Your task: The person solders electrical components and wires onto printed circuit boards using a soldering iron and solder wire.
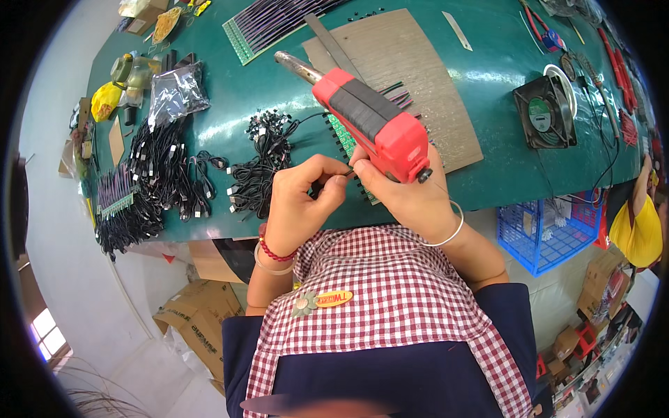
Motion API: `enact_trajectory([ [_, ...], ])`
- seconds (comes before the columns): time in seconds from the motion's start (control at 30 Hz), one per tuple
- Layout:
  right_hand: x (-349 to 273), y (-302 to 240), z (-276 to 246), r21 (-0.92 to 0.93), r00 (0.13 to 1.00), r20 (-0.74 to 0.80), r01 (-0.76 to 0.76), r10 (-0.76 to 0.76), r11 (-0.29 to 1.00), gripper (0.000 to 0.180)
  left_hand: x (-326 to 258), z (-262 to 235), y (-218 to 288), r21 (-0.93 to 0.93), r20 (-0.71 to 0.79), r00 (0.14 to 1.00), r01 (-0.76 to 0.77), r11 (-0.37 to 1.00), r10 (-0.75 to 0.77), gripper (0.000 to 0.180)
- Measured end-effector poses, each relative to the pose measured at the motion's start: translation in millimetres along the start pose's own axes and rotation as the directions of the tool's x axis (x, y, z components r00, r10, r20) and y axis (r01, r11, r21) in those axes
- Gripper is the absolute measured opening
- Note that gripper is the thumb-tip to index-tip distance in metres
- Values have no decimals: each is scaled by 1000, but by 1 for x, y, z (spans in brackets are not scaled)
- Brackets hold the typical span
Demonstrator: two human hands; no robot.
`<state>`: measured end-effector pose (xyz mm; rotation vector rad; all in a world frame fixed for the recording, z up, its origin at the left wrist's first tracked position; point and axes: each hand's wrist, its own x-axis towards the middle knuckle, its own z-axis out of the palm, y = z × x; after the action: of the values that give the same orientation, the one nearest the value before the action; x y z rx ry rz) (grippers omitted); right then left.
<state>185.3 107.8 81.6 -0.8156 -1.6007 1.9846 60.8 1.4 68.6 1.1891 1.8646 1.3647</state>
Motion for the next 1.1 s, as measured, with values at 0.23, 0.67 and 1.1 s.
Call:
enact_trajectory([
  [0.23,-3,4,-1,-70,998,-57,-6,2,998,11,-2,1,-5,-386,177,961,267,883,-213,7],
  [0.67,15,7,-13,53,988,-153,7,1,999,38,-2,14,1,-5,-155,988,5,1000,-6,10],
  [1.1,-5,9,0,16,996,-83,15,-13,1000,16,-6,21,4,160,-208,975,-50,986,83,11],
])
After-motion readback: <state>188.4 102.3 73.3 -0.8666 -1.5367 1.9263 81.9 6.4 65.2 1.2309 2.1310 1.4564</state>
